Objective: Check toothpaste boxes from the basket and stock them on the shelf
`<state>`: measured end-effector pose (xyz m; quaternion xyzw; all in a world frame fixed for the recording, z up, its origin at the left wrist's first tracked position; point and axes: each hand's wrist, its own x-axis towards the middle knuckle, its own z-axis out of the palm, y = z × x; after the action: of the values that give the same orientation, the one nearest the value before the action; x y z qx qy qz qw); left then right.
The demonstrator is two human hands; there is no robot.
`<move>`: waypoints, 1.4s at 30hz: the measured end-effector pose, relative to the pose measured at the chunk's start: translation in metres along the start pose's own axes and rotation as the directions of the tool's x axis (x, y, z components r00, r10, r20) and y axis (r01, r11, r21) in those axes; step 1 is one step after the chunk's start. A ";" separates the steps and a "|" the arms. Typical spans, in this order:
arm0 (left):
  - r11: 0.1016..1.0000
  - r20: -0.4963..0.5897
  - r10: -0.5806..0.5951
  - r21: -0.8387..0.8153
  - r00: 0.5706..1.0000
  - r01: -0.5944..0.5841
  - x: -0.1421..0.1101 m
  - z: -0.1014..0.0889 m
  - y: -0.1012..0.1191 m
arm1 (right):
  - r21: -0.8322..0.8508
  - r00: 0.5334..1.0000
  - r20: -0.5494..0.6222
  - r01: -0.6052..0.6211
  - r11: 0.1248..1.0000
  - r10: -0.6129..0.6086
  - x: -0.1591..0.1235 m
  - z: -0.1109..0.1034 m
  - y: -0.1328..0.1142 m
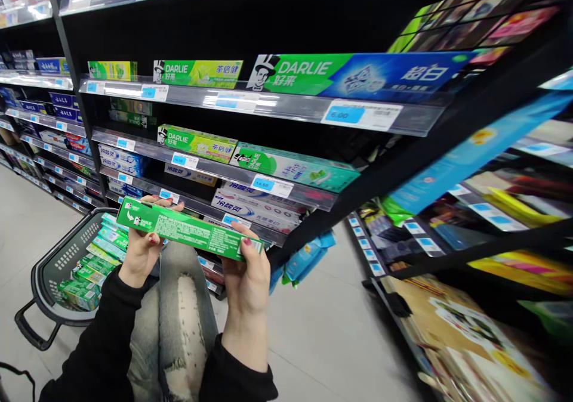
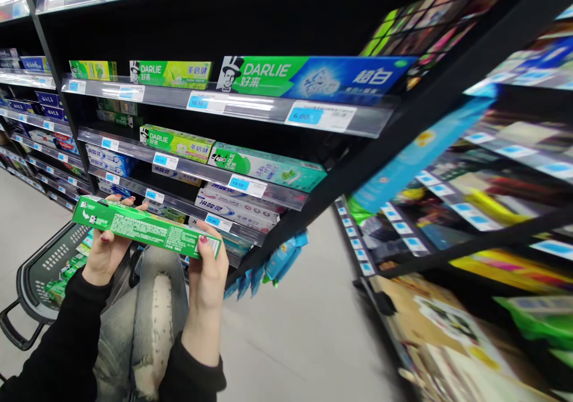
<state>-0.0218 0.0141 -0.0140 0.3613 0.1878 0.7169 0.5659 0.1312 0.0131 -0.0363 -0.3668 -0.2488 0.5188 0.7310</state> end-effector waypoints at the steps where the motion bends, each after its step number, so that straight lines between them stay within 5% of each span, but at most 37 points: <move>1: 1.000 -0.002 -0.001 0.000 1.000 0.001 0.000 0.000 0.000 | 0.001 1.000 0.002 0.002 1.000 -0.002 0.000 0.000 0.000; 42: 0.999 -0.019 -0.001 0.035 1.000 0.001 -0.001 0.001 0.000 | -0.014 1.000 -0.002 -0.005 1.000 0.005 0.001 0.000 0.000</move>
<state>-0.0208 0.0134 -0.0135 0.3644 0.2057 0.7166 0.5581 0.1314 0.0139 -0.0366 -0.3729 -0.2509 0.5185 0.7274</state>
